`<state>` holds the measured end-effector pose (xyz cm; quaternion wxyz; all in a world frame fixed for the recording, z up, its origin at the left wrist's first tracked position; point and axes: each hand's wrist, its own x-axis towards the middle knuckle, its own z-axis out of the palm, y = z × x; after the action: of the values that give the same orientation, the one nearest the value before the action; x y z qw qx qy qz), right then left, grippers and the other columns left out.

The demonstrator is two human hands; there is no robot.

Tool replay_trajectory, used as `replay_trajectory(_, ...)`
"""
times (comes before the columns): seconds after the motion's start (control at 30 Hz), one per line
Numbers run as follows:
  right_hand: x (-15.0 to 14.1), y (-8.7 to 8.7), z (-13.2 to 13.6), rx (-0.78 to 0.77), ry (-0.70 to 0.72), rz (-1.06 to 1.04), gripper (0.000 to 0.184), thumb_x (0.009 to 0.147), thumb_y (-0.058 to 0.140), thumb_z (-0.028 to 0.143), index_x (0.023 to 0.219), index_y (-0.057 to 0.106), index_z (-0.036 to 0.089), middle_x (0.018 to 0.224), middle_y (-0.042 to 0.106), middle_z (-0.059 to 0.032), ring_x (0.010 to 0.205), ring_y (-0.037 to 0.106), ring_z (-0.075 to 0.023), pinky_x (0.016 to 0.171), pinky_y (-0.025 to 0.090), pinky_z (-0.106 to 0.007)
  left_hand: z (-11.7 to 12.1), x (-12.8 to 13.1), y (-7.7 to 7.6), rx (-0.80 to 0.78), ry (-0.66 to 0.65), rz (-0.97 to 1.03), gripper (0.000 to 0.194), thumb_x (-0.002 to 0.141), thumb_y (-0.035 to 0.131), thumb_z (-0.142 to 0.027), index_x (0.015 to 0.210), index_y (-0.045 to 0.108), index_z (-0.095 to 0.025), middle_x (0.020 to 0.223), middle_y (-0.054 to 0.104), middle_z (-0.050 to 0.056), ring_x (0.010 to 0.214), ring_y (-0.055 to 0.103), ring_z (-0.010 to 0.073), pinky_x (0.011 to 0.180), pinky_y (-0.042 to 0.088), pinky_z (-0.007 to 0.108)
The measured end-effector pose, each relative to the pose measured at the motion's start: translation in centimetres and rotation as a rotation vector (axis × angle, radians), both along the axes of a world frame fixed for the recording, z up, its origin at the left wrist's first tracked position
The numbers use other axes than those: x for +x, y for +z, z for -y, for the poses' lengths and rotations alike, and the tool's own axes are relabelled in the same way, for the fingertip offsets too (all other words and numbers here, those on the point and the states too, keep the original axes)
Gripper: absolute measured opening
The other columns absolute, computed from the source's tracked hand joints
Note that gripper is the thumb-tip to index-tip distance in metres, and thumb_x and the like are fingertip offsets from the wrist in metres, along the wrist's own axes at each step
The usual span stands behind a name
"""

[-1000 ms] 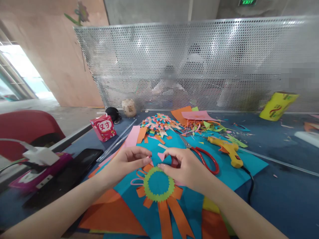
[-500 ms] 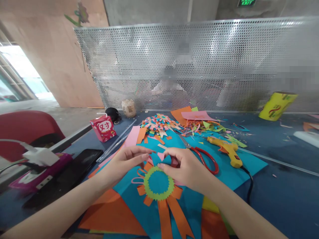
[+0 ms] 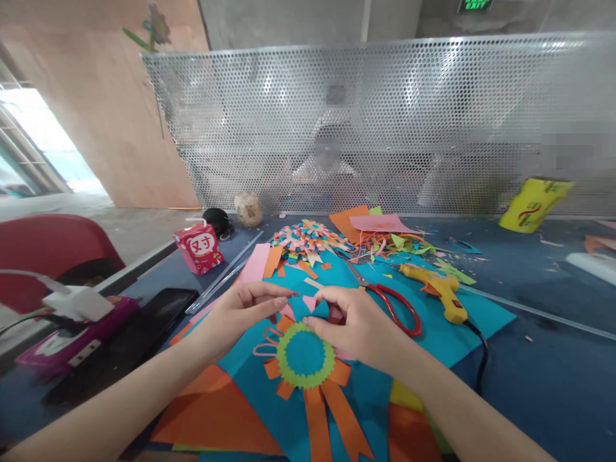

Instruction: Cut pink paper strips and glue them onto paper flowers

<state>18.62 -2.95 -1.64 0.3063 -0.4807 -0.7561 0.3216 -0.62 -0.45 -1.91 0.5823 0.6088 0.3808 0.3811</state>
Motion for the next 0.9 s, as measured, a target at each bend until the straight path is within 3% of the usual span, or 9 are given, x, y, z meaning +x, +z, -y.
replay_trajectory(0.43,-0.03,-0.33,-0.09,-0.073,0.012,-0.049,0.018,0.075,0.052,0.035,0.071,0.047,0.018,0.049,0.025,0.0085,0.042,0.024,-0.0049,0.036,0.02,-0.017,0.01,-0.07,0.1,-0.042,-0.052,0.066,0.024,0.068,0.064,-0.028,0.089,0.065,-0.017,0.074,0.066,0.002,0.063,0.056,0.0097,0.06,0.042,0.022)
replay_trajectory(0.63,0.09,-0.17,-0.09,0.006,0.008,-0.022,0.02,0.075,0.053,0.037,0.071,0.049,0.018,0.051,0.026,0.0078,0.045,0.025,-0.0057,0.038,0.021,-0.017,0.19,0.05,0.31,-0.035,-0.043,0.074,0.025,0.068,0.064,-0.027,0.09,0.065,-0.016,0.069,0.065,0.002,0.06,0.055,0.0087,0.058,0.042,0.021)
replay_trajectory(0.9,0.01,0.0,0.01,-0.015,0.009,0.0,0.02,0.075,0.053,0.038,0.072,0.05,0.018,0.05,0.025,0.0083,0.044,0.024,-0.0055,0.038,0.02,-0.018,0.0,-0.01,0.05,-0.026,-0.064,0.085,0.026,0.068,0.065,-0.027,0.091,0.064,-0.016,0.069,0.064,0.002,0.063,0.056,0.01,0.062,0.044,0.022)
